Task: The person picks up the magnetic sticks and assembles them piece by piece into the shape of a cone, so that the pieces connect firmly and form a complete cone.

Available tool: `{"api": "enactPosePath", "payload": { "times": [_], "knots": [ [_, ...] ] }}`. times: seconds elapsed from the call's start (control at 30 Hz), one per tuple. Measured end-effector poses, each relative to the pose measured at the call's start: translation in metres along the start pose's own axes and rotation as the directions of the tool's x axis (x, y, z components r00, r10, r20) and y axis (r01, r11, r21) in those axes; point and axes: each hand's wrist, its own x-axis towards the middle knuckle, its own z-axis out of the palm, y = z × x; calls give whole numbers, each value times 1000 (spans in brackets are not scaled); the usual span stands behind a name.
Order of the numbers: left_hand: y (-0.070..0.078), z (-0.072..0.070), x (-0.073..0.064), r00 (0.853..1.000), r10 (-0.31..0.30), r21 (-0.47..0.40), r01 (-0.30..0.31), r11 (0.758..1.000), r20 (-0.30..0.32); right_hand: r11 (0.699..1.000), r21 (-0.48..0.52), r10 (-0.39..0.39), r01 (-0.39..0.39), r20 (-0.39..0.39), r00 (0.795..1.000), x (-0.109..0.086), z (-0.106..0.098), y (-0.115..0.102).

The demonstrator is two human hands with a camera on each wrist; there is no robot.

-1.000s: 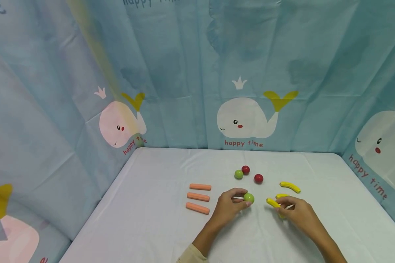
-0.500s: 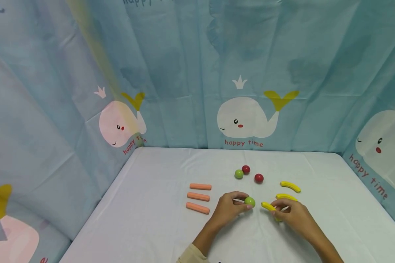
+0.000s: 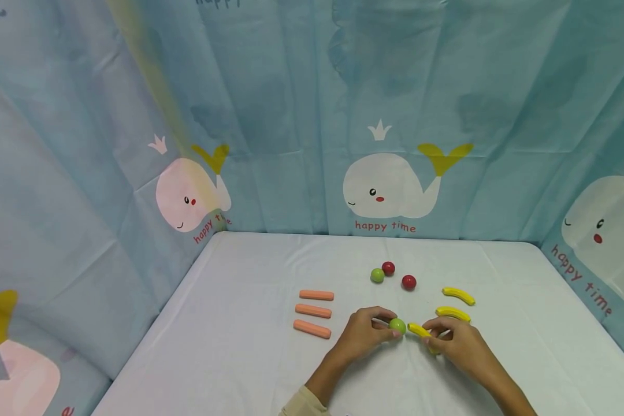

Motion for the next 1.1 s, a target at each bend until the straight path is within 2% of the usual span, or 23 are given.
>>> {"api": "enactPosePath", "payload": {
  "times": [0.43,0.63,0.8,1.0,1.1],
  "knots": [
    [1,0,-2,999,42,51,-42,998,4,1000,12,-11,11,24,1000,-1,2,-1],
    [1,0,-2,999,37,68,-37,997,3,998,57,-19,15,73,997,-4,3,-2],
    [1,-1,-3,999,31,51,-32,998,20,995,93,-59,47,132,989,-6,6,1],
    [3,-3,-6,999,15,29,-16,999,47,984,169,-82,50,188,979,-6,8,1],
    [4,-4,-9,999,12,34,-13,999,44,987,141,-96,71,182,979,-5,8,-1]
  ]
}}
